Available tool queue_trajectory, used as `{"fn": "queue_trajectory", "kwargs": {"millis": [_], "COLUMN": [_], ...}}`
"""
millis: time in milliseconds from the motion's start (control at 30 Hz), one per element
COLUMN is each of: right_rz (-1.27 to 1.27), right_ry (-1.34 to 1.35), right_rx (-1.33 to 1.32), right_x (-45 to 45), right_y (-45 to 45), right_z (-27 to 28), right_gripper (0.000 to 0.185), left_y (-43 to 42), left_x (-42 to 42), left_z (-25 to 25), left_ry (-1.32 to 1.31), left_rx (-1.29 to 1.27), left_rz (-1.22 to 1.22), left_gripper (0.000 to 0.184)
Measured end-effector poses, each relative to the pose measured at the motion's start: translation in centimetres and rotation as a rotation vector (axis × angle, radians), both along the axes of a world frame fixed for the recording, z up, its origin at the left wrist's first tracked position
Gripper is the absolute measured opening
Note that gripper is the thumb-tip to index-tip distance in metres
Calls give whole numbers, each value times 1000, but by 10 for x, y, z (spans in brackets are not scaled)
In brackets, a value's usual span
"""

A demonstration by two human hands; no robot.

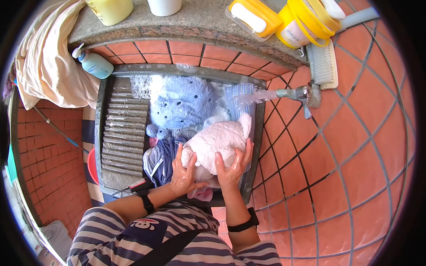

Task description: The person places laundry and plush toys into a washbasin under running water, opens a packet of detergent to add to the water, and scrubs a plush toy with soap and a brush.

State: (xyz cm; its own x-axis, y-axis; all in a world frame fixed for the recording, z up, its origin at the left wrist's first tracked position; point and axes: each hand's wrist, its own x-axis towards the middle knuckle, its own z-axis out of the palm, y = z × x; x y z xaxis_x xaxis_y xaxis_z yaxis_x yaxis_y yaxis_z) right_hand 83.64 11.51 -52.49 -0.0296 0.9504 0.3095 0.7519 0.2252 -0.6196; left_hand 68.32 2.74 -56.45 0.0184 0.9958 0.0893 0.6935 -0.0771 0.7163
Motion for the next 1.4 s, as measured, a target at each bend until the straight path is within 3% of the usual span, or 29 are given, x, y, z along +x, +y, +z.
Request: {"fn": "queue_trajectory", "kwargs": {"millis": [167,233,433,600,767,833,900,967,1000,1067,1133,1267,1333,1400], "right_rz": [167,176,171,136,61,69,129,189,136,-10,135,-10,-126,-173], "right_ry": [-121,-125,-230,-382,-476,-461,-374,144,124,-40,155,98,547,504], "right_rx": [171,155,126,56,-155,-202,-249,-347,-292,-442,-550,-302,32,384], "right_x": [-23,-34,-75,-101,-123,-121,-101,-77,-59,-27,19,49,48,51], "right_y": [42,64,109,133,154,156,162,151,145,121,109,94,90,98], "right_z": [-44,-60,-94,-106,-105,-96,-95,-85,-91,-81,-104,-12,52,109], "right_gripper": [41,41,44,49,52,54,62,65,65,56,50,34,17,11], "left_y": [24,34,58,76,85,87,91,90,91,86,79,69,66,61], "left_x": [6,3,-12,-25,-38,-36,-40,-41,-40,-31,-28,-38,-52,-67], "left_z": [-32,-41,-64,-73,-87,-80,-68,-53,-42,-9,14,41,51,76], "left_ry": [72,100,68,13,-72,-116,-107,-142,-246,-384,-412,-635,-788,-924], "left_rx": [-70,-232,-240,-518,-321,-301,-445,-376,-443,-499,-433,-219,-157,-154], "left_rz": [97,162,184,146,114,114,144,150,194,258,266,262,226,194], "left_gripper": [117,116,116,120,114,111,109,105,103,97,96,83,81,81]}}
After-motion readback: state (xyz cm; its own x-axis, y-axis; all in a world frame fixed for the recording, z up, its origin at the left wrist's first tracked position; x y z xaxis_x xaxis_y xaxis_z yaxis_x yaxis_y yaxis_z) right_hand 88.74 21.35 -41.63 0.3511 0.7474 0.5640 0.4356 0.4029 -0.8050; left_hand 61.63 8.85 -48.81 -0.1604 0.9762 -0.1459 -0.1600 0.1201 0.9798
